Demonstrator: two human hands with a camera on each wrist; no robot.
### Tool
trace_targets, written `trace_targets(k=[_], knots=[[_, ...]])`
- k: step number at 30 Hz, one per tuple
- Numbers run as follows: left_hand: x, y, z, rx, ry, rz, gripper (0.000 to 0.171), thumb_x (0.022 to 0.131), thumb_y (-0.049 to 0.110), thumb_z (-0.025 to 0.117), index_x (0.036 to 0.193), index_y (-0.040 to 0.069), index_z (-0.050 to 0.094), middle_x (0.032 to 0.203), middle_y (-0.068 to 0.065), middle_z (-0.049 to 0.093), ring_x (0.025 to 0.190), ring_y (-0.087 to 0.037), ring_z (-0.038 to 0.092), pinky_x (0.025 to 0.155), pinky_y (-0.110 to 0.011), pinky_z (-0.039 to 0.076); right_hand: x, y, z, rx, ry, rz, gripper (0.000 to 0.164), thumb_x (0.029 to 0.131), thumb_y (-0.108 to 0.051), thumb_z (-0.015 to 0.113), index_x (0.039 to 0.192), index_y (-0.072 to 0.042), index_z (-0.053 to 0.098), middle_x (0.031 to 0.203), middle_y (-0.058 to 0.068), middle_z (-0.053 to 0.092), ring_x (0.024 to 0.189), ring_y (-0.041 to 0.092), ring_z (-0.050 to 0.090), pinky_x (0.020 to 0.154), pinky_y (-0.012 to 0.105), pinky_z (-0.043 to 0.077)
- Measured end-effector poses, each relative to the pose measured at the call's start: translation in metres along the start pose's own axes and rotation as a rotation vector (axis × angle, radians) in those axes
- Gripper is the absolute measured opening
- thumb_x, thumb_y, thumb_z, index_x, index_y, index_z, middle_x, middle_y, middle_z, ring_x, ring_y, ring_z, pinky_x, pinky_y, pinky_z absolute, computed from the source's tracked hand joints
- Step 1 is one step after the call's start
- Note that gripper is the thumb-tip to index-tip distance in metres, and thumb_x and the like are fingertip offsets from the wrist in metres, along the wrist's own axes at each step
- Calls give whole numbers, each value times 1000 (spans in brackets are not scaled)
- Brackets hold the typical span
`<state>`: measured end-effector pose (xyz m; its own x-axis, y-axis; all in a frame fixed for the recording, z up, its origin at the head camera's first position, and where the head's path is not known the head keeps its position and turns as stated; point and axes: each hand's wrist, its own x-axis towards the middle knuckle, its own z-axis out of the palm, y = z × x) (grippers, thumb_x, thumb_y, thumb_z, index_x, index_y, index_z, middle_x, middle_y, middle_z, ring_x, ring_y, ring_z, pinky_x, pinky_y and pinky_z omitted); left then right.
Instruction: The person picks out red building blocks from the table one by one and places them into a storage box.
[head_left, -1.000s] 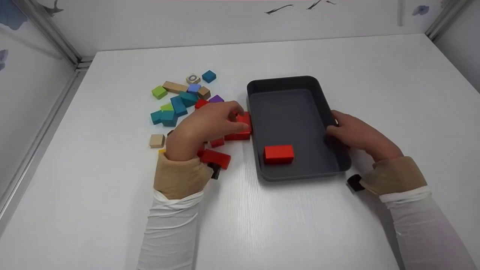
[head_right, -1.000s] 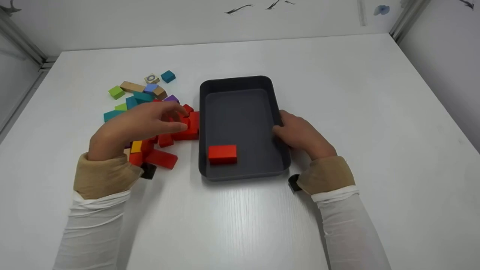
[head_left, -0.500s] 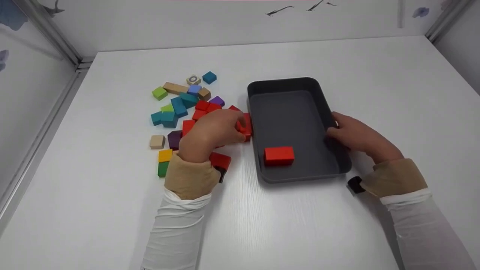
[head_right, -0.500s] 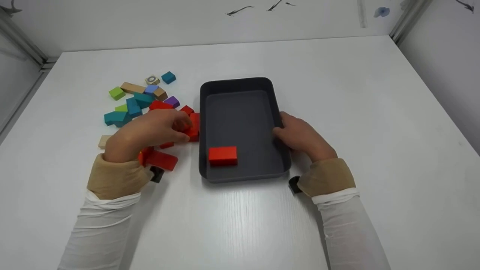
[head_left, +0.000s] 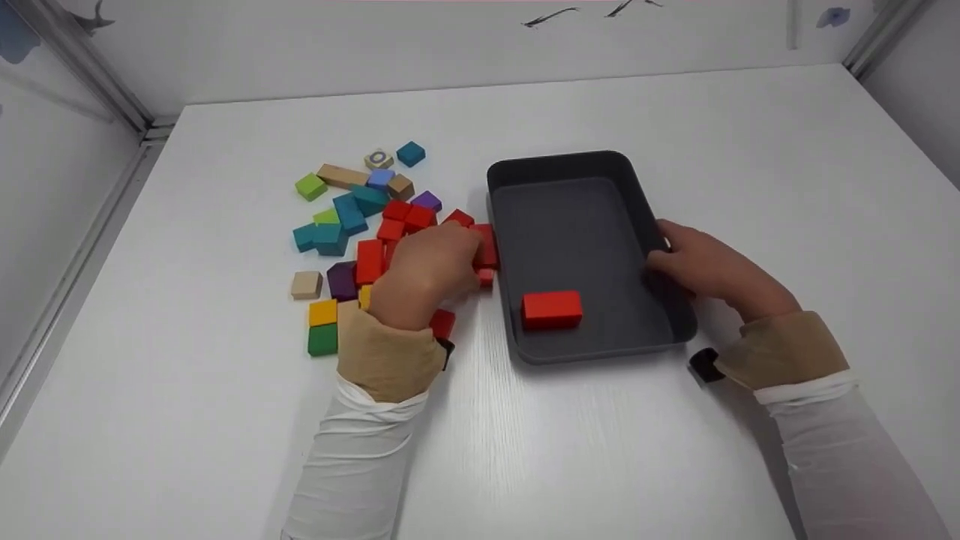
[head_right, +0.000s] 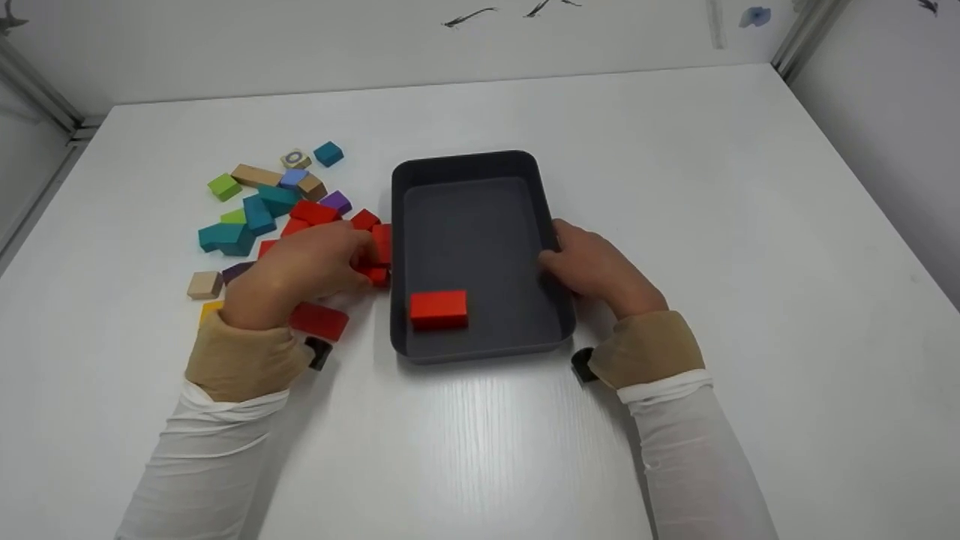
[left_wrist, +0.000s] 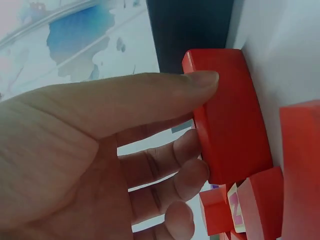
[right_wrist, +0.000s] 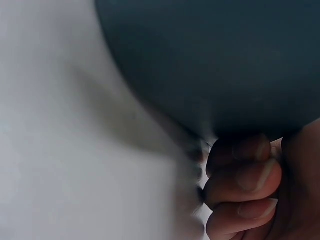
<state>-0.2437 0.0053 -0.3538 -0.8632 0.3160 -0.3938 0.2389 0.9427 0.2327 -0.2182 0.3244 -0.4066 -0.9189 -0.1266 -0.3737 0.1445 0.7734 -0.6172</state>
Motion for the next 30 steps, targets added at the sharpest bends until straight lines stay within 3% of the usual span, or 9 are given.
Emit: trace_targets(k=[8,17,24,30], knots=[[-1,-2,3,30,25,23,49,87,17,83,134,14,68,114,-10,69,108,-27,61,95,-43,56,2,-1,1,-10,4,-4,57,98,-20,42,154,-7,36,114,19,57,75,21,59,65,34,49],[-5,-1,0,26,43,33,46,88,19,83,132,15,70,113,-9,72,107,-27,62,93,-45,58,0,-1,3,15,-4,-9,57,99,-20,43,154,-7,36,115,19,57,68,19,57,62,34,49],[-8,5,-7,-4,93,34,45,92,22,80,134,17,67,112,-9,72,107,-26,63,94,-44,57,-2,0,-1,9,-2,-5,57,100,-20,42,155,-8,36,128,20,57,88,22,63,68,33,52],[-12,9,-12,29,196,35,48,94,26,78,138,15,63,120,-10,73,110,-28,63,98,-45,55,-3,2,-2,9,4,-8,59,100,-20,42,157,-8,34,130,20,56,92,25,62,69,33,52]])
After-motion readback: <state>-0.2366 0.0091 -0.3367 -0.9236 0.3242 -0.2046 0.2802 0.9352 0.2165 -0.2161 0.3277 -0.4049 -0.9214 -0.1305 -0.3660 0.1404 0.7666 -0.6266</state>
